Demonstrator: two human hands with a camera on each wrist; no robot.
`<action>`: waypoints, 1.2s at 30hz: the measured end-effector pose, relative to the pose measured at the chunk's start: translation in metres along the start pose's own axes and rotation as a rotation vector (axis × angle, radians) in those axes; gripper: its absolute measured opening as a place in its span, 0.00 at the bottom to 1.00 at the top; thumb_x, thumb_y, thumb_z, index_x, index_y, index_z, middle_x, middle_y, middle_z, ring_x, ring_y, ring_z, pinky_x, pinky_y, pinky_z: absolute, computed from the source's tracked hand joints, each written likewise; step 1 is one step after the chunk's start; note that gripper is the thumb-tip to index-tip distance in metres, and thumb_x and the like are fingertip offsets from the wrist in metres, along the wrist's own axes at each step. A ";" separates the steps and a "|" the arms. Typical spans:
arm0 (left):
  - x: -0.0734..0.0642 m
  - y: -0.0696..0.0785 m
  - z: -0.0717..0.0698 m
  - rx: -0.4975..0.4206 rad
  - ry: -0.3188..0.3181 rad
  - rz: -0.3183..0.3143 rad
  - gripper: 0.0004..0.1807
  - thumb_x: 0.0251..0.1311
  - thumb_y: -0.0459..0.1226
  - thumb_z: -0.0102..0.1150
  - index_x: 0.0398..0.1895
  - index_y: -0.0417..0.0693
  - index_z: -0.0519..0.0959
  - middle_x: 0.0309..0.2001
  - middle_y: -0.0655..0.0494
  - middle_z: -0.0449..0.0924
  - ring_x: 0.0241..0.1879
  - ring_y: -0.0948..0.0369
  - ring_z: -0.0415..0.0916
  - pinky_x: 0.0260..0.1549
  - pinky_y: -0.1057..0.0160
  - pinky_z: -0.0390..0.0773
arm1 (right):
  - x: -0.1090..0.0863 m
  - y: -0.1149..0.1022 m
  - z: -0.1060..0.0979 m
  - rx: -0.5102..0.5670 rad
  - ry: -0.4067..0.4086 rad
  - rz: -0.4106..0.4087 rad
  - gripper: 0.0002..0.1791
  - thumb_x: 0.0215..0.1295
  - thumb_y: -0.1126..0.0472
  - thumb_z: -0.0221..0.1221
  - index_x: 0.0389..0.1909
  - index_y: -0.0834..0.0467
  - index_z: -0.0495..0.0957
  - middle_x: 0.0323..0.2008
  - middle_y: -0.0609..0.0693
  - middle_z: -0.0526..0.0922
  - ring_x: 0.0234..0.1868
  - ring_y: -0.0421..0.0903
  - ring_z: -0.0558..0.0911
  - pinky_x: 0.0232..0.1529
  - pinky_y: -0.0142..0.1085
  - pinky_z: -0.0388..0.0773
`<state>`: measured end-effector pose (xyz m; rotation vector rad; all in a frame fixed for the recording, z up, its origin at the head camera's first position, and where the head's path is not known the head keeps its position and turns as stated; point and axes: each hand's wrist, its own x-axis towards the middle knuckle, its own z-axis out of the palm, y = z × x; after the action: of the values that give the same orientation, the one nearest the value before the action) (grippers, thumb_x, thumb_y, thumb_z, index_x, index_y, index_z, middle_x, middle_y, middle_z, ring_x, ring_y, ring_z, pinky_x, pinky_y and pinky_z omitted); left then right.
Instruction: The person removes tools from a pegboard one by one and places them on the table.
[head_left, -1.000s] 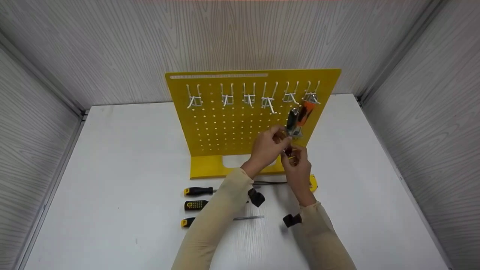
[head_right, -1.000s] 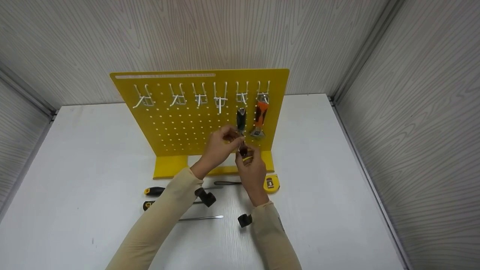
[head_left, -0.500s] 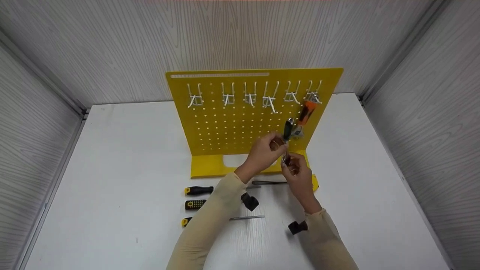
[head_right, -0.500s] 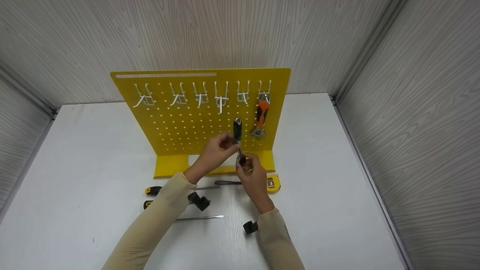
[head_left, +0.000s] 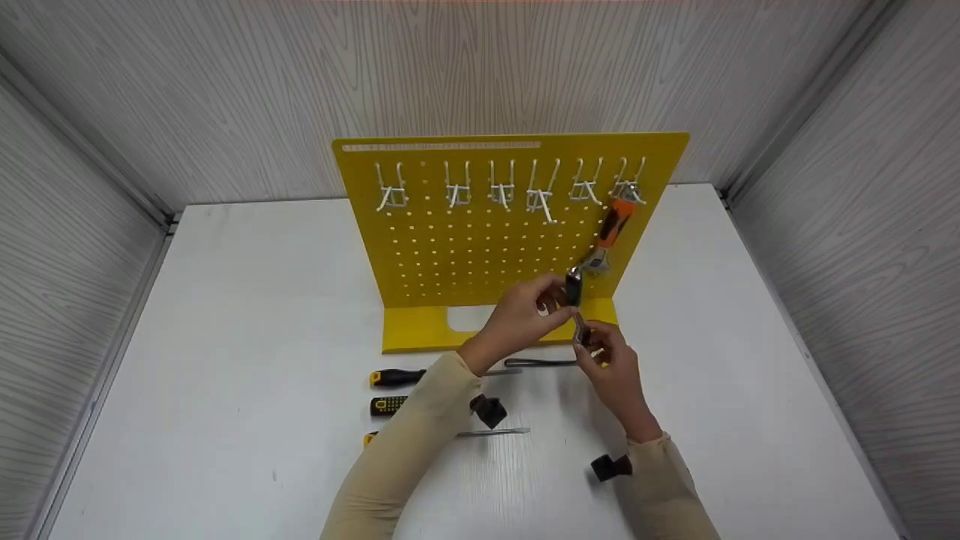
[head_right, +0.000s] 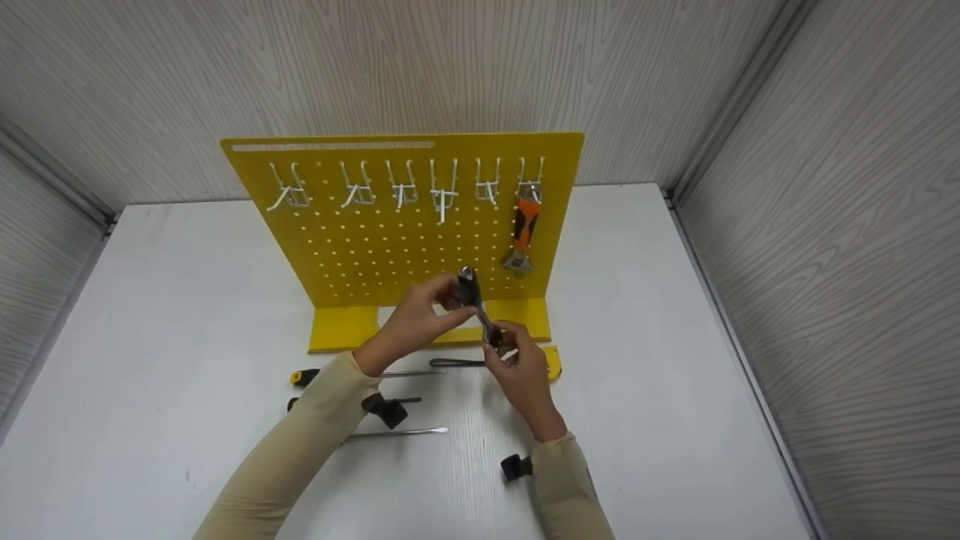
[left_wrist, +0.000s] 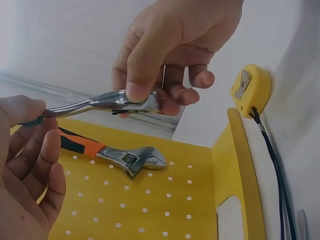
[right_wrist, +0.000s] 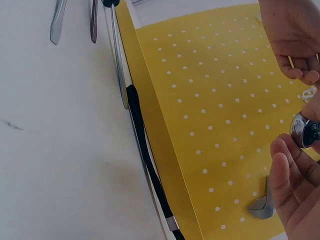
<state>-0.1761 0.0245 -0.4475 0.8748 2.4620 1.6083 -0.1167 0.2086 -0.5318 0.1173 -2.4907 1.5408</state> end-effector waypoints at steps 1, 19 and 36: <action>-0.001 -0.001 0.000 -0.006 -0.006 0.007 0.15 0.62 0.38 0.62 0.49 0.42 0.76 0.39 0.50 0.82 0.37 0.62 0.77 0.41 0.57 0.79 | -0.001 0.001 -0.001 -0.003 -0.008 0.010 0.18 0.64 0.63 0.62 0.54 0.55 0.73 0.37 0.52 0.82 0.34 0.38 0.77 0.33 0.28 0.74; -0.034 -0.022 0.003 -0.021 -0.023 -0.071 0.17 0.55 0.43 0.68 0.46 0.50 0.77 0.43 0.54 0.84 0.37 0.62 0.77 0.34 0.69 0.74 | -0.015 0.013 -0.041 0.331 -0.148 0.186 0.16 0.63 0.69 0.59 0.51 0.63 0.73 0.39 0.50 0.75 0.35 0.43 0.76 0.33 0.31 0.78; -0.061 -0.042 0.019 -0.132 -0.053 -0.207 0.13 0.53 0.43 0.70 0.41 0.56 0.79 0.39 0.60 0.85 0.36 0.68 0.79 0.38 0.67 0.77 | -0.020 0.027 -0.062 0.187 -0.302 0.135 0.16 0.63 0.66 0.61 0.51 0.64 0.76 0.37 0.44 0.80 0.31 0.39 0.78 0.34 0.33 0.79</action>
<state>-0.1363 -0.0020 -0.5070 0.6138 2.2930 1.6304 -0.0938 0.2755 -0.5328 0.2313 -2.6172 1.9410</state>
